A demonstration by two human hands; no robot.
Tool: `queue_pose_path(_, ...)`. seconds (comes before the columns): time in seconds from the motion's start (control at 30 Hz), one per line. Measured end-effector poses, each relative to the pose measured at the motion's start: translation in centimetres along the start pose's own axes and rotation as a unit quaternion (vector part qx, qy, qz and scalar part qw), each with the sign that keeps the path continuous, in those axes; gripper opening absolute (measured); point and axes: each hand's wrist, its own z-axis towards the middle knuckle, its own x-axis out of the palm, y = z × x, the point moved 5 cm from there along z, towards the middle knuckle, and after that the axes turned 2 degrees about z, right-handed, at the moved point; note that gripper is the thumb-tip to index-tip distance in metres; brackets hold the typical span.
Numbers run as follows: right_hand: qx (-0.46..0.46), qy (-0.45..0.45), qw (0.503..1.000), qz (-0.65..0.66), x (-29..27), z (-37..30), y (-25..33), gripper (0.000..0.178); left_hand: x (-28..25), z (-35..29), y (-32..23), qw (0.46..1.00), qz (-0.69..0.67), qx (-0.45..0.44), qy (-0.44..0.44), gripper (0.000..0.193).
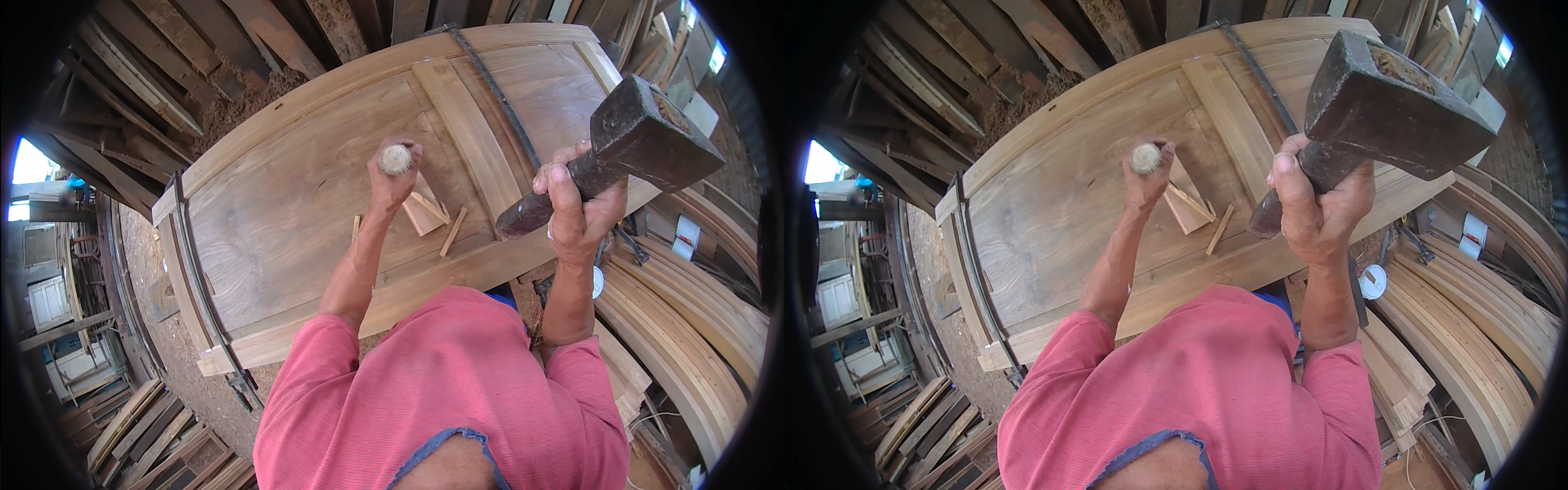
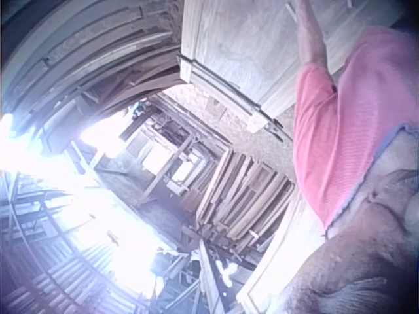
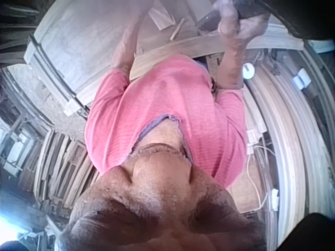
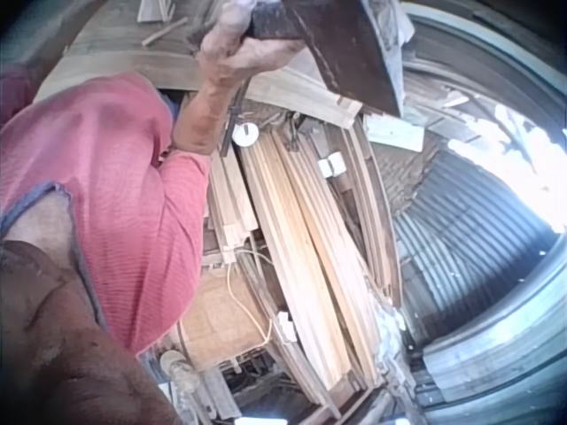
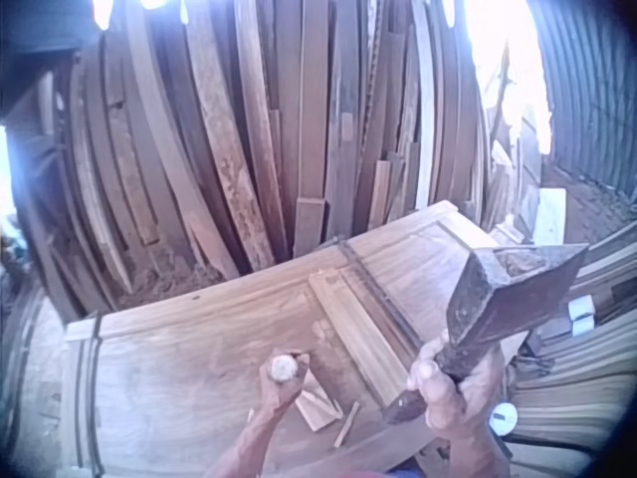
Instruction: The person uses a hand chisel to shave and trim a small wooden piece, using a mallet to tap the chisel. They work over a wooden door held in a clamp.
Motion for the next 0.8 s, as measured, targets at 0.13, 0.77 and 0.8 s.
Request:
queue_pose_path(0.13, 0.001, -0.002, 1.0, 0.004, 0.3, 0.2, 0.1, 0.043, 0.7, -1.2, 0.0, 0.998, 0.027, 0.041, 0.026, 0.018)
queue_pose_path(0.77, 0.111, 0.474, 0.734, -0.474, 4.2, -2.7, -9.8, 0.044, 0.1, -3.8, 2.4, 0.994, -0.024, -0.05, 0.094, 0.035)
queue_pose_path(0.8, 0.143, 0.443, 0.767, -0.442, 4.2, -2.3, -9.4, 0.045, 0.6, -3.0, 3.0, 0.991, -0.074, -0.067, 0.089, 0.035)
